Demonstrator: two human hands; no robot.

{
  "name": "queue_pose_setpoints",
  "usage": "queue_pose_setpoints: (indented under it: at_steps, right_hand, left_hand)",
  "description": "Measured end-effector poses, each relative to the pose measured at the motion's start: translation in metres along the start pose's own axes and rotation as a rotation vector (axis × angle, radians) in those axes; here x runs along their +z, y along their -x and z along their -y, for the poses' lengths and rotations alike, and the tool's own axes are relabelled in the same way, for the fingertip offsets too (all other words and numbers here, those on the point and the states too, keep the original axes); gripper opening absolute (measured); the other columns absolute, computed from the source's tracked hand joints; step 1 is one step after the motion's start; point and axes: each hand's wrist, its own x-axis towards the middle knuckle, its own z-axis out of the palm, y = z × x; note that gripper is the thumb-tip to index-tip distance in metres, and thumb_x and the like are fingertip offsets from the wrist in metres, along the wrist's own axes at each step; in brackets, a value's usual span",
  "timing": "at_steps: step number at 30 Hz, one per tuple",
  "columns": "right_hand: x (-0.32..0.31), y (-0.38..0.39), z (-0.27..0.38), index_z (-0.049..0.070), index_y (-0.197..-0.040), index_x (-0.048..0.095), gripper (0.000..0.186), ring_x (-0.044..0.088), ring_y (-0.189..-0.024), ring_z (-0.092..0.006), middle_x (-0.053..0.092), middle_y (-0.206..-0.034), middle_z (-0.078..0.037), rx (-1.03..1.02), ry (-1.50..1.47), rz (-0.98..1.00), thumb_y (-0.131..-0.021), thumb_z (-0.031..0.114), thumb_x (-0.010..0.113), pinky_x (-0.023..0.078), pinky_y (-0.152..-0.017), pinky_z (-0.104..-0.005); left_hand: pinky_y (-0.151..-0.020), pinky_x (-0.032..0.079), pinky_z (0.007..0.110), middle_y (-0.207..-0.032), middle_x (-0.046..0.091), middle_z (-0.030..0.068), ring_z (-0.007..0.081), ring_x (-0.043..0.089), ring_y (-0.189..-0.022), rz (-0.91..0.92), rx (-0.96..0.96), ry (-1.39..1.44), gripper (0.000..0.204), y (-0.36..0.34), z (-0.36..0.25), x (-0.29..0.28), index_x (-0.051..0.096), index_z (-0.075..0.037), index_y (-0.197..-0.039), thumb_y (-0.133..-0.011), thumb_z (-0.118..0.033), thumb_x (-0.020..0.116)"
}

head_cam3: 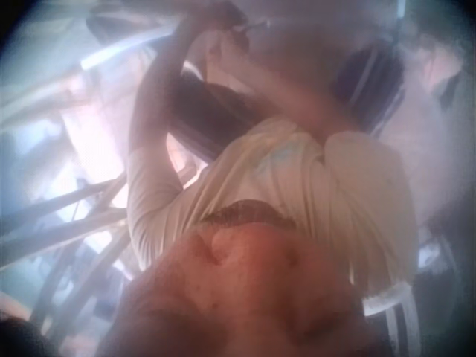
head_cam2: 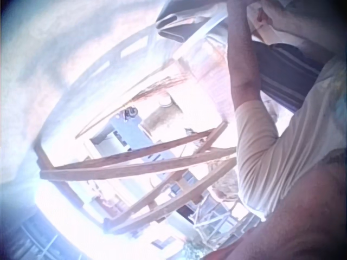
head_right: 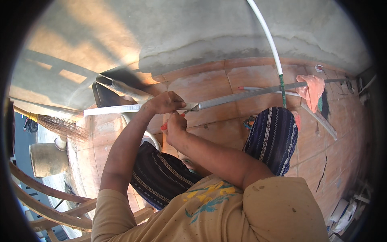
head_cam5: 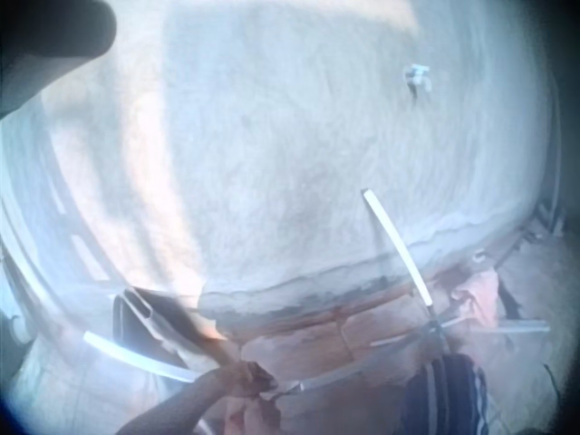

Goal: The person measures and cuts white PVC profiles using a tape measure and shears. They measure the profile, mark it, and cut it to size, repeating the process for multiple pieces.

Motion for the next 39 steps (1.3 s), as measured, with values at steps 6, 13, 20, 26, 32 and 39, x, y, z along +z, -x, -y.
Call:
queue_pose_setpoints:
  at_steps: [6,13,20,26,32,39]
  right_hand:
    - [0.001,-0.002,0.001,0.009,-0.111,0.052,0.025,0.058,-0.07,-0.0217,0.057,-0.088,-0.009,-0.001,-0.051,0.007,-0.104,0.031,0.061,0.054,-0.067,-0.0424]
    - [-0.004,-0.006,-0.002,0.01,-0.111,0.052,0.022,0.06,-0.073,-0.0208,0.058,-0.092,-0.009,0.002,-0.089,0.06,-0.104,0.029,0.06,0.055,-0.067,-0.0419]
    - [0.002,-0.001,-0.002,0.009,-0.11,0.051,0.022,0.06,-0.074,-0.0214,0.057,-0.088,-0.008,-0.012,-0.032,0.024,-0.106,0.03,0.057,0.057,-0.067,-0.0452]
    - [0.003,0.002,0.004,0.008,-0.102,0.047,0.024,0.06,-0.073,-0.0247,0.055,-0.085,-0.009,-0.006,-0.015,0.053,-0.106,0.031,0.054,0.058,-0.066,-0.0502]
    - [0.004,0.009,0.008,0.009,-0.101,0.046,0.025,0.06,-0.069,-0.0257,0.053,-0.081,-0.008,0.008,0.025,0.036,-0.106,0.032,0.055,0.057,-0.064,-0.0506]
    - [0.008,0.014,0.012,0.011,-0.1,0.048,0.025,0.058,-0.065,-0.0252,0.052,-0.078,-0.007,-0.04,0.084,0.049,-0.105,0.034,0.055,0.054,-0.059,-0.0495]
  left_hand:
    - [-0.075,0.055,0.037,-0.082,0.076,0.0124,0.019,0.07,-0.074,0.006,-0.011,0.011,0.035,-0.004,0.005,0.002,0.077,-0.004,-0.117,-0.102,-0.032,0.063]
    - [-0.074,0.056,0.036,-0.082,0.075,0.012,0.0184,0.071,-0.072,0.017,-0.008,0.109,0.035,-0.005,0.011,0.006,0.078,-0.004,-0.114,-0.102,-0.034,0.064]
    - [-0.068,0.053,0.033,-0.074,0.07,0.0058,0.0131,0.064,-0.067,0.025,0.018,0.134,0.035,-0.005,0.012,0.002,0.076,0.0,-0.11,-0.103,-0.032,0.064]
    - [-0.067,0.054,0.033,-0.074,0.07,0.0066,0.014,0.064,-0.067,-0.033,0.038,0.11,0.036,-0.004,0.013,0.001,0.076,-0.001,-0.112,-0.104,-0.033,0.063]
    - [-0.066,0.054,0.033,-0.076,0.071,0.0085,0.0143,0.064,-0.067,-0.033,0.02,0.132,0.037,-0.006,0.015,-0.001,0.077,-0.002,-0.113,-0.104,-0.035,0.063]
    - [-0.064,0.053,0.033,-0.073,0.068,0.0069,0.0128,0.063,-0.065,-0.02,-0.024,0.157,0.041,-0.003,0.01,-0.01,0.076,0.0,-0.103,-0.105,-0.039,0.061]
